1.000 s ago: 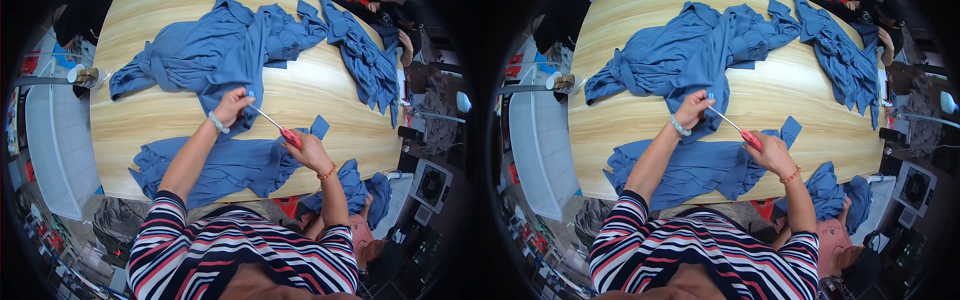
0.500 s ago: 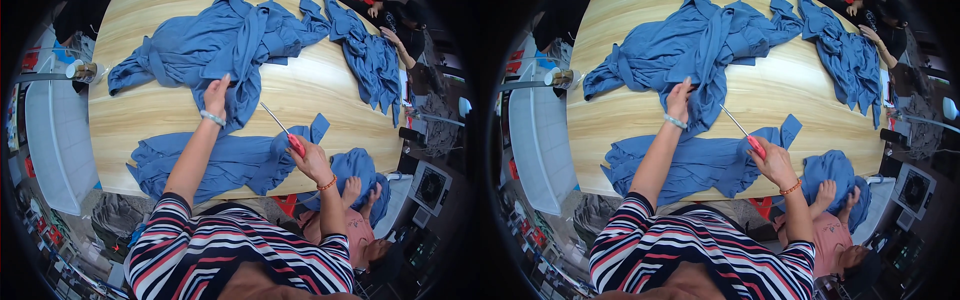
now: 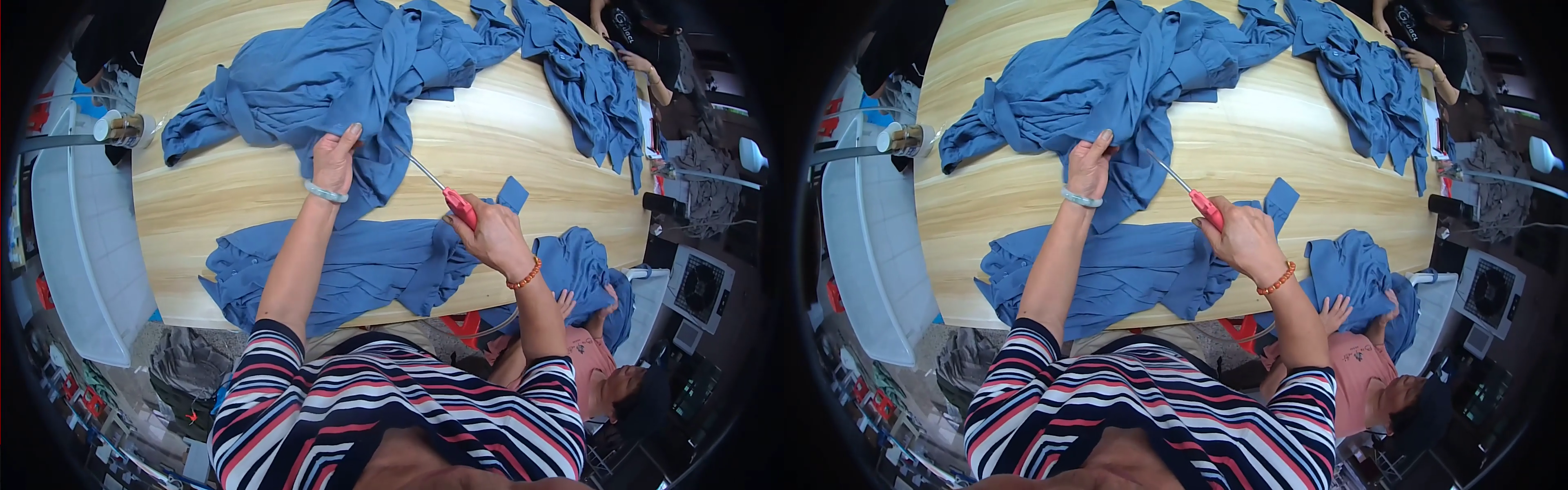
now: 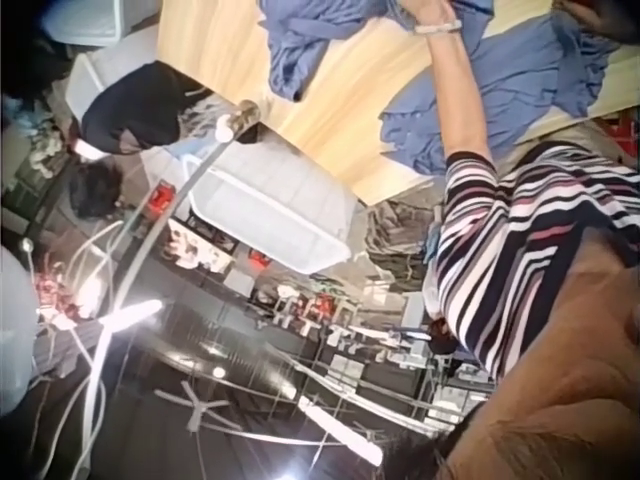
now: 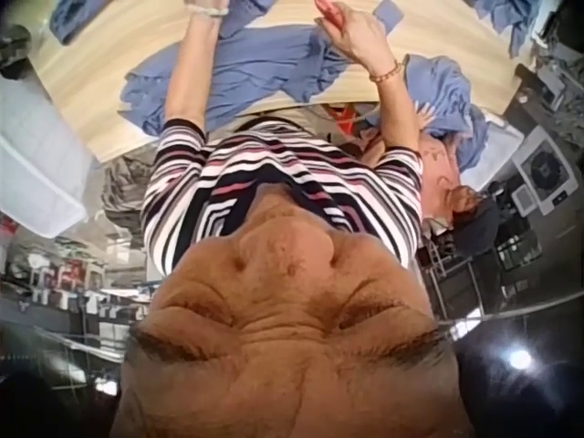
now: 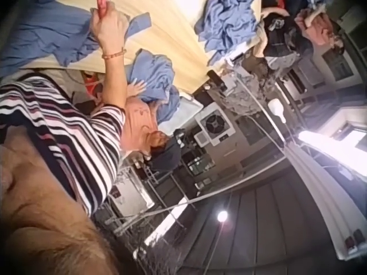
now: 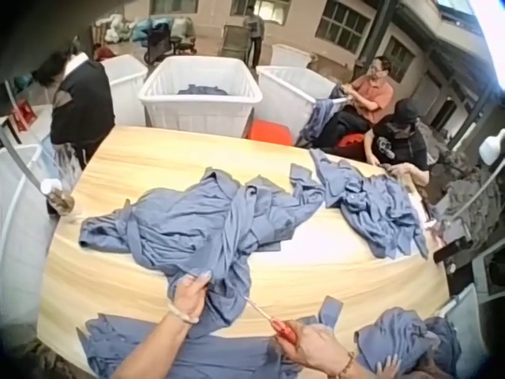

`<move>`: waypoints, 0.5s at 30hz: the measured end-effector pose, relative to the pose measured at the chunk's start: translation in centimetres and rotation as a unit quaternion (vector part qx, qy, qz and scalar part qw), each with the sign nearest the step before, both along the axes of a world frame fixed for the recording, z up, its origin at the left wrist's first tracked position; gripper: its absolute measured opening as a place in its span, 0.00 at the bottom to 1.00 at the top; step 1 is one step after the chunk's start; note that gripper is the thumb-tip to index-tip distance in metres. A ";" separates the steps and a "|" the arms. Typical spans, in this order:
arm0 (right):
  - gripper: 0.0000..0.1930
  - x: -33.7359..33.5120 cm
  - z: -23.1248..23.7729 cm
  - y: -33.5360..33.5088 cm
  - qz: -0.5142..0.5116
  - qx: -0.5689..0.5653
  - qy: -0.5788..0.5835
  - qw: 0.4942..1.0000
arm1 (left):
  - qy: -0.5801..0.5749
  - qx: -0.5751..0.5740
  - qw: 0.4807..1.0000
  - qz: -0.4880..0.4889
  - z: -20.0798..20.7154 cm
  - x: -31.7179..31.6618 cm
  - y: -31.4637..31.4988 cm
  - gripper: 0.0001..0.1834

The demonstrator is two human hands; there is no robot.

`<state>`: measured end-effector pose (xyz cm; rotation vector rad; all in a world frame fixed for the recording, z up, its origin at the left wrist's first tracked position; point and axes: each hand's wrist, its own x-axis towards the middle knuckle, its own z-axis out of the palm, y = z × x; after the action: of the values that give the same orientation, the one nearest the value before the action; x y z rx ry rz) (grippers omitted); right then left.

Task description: Trim and separate pieces of blue garment fabric using scissors.

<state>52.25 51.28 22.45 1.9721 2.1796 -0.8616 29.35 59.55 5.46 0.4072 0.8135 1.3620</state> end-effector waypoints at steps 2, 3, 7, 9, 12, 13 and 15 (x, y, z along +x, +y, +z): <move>0.18 0.3 -0.2 -0.7 -0.004 0.002 0.026 1.000 | 0.020 0.020 1.000 -0.003 1.0 0.8 -0.5 0.08; 0.18 0.2 -0.1 -1.0 -0.005 0.004 0.055 0.998 | 0.095 0.037 0.995 -0.014 0.9 0.9 -0.8 0.09; 0.18 -0.5 1.3 -0.8 0.003 -0.014 0.051 0.999 | 0.300 0.126 0.945 -0.017 1.6 1.3 -1.8 0.09; 0.18 -0.7 1.7 -0.4 0.014 -0.029 0.033 0.999 | 0.389 0.173 0.904 -0.023 1.8 1.2 -2.0 0.08; 0.16 -1.6 2.5 0.1 0.011 -0.043 0.024 0.999 | 0.398 0.212 0.892 -0.003 1.6 0.9 -1.9 0.07; 0.16 -1.7 2.3 0.2 0.011 -0.044 0.024 0.999 | 0.399 0.211 0.892 -0.003 1.2 0.5 -1.9 0.07; 0.16 -1.8 2.1 0.3 0.014 -0.006 0.024 1.000 | 0.489 0.186 0.846 -0.098 0.3 -0.4 -2.0 0.07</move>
<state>50.41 51.60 24.54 1.9301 2.2167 -0.9259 29.00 57.59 5.81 1.5333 1.2749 1.0640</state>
